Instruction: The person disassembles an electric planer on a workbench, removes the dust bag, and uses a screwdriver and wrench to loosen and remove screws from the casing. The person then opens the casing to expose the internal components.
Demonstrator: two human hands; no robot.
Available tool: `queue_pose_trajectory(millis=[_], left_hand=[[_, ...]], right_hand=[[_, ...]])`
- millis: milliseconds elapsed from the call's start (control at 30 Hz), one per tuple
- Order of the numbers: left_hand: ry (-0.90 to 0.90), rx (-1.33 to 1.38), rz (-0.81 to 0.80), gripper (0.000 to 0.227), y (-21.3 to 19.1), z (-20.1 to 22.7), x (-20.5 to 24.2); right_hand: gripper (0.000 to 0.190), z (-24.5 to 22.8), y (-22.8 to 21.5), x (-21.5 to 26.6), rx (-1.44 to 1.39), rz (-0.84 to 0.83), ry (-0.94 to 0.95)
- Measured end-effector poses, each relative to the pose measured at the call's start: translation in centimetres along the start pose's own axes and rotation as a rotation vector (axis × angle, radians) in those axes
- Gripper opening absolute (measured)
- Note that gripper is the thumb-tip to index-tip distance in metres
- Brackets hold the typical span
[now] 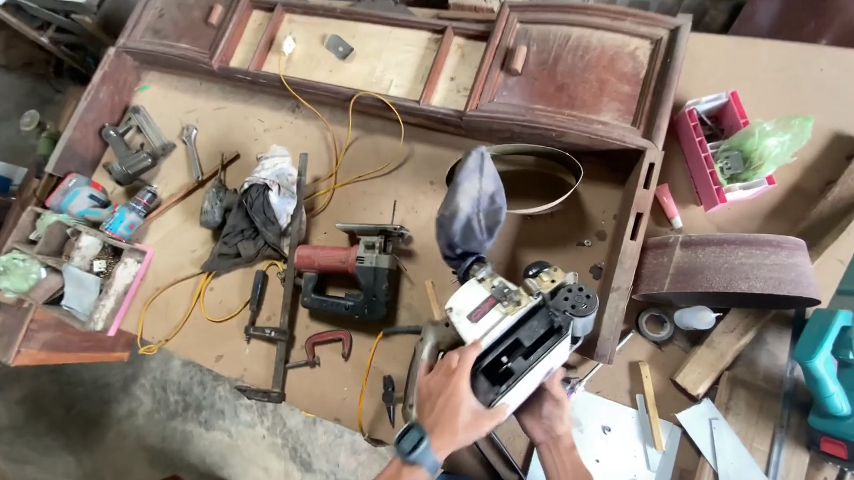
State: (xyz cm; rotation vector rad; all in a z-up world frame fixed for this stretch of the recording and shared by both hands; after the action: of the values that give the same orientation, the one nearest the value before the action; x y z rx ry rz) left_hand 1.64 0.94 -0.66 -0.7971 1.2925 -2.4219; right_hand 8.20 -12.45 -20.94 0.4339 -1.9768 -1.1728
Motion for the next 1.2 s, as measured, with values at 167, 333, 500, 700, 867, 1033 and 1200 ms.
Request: queue_pose_trajectory(millis=[167, 333, 500, 700, 867, 1033, 1200], left_hand=[[-0.087, 0.207, 0.129, 0.093, -0.8, -1.2, 4.1], [0.101, 0.026, 0.382, 0.091, -0.1, -1.6, 4.8], [0.056, 0.015, 0.298, 0.084, -1.2, -3.8, 7.3], [0.01, 0.253, 0.378, 0.085, -0.4, -4.9, 8.8], [-0.086, 0.594, 0.237, 0.09, -1.0, -6.3, 6.6], [-0.039, 1.042, 0.1, 0.091, 0.7, -6.5, 4.9], [0.185, 1.621, 0.051, 0.093, 7.1, -7.2, 4.6]], right_hand=[[0.097, -3.1, 3.0, 3.9, -0.356, -0.659, 0.066], [0.091, -1.5, 7.1, 3.6, -0.209, -0.581, -0.028], [0.084, 1.0, 7.7, 5.7, -0.024, -0.426, -0.044], [0.079, -1.6, 9.2, 5.5, 0.201, -0.249, -0.112], [0.077, -4.7, 9.3, 6.3, 0.37, -0.146, -0.164], [0.077, -8.5, 7.9, 7.2, 0.549, -0.069, -0.166], [0.079, -10.1, 9.4, 5.8, 0.775, 0.044, -0.211]])
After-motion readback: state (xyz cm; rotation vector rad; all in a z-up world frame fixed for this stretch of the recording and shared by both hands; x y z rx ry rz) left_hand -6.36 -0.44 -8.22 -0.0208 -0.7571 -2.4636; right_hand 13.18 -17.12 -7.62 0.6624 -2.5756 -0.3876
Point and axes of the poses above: each hand's wrist, its own x-axis away from the middle knuckle, its own y-axis out of the palm, z = x × y, the point moved 2 cm from there along -x, towards the middle knuckle, and after that the axes turned 1 degree about -y, right-handed, at the moved point
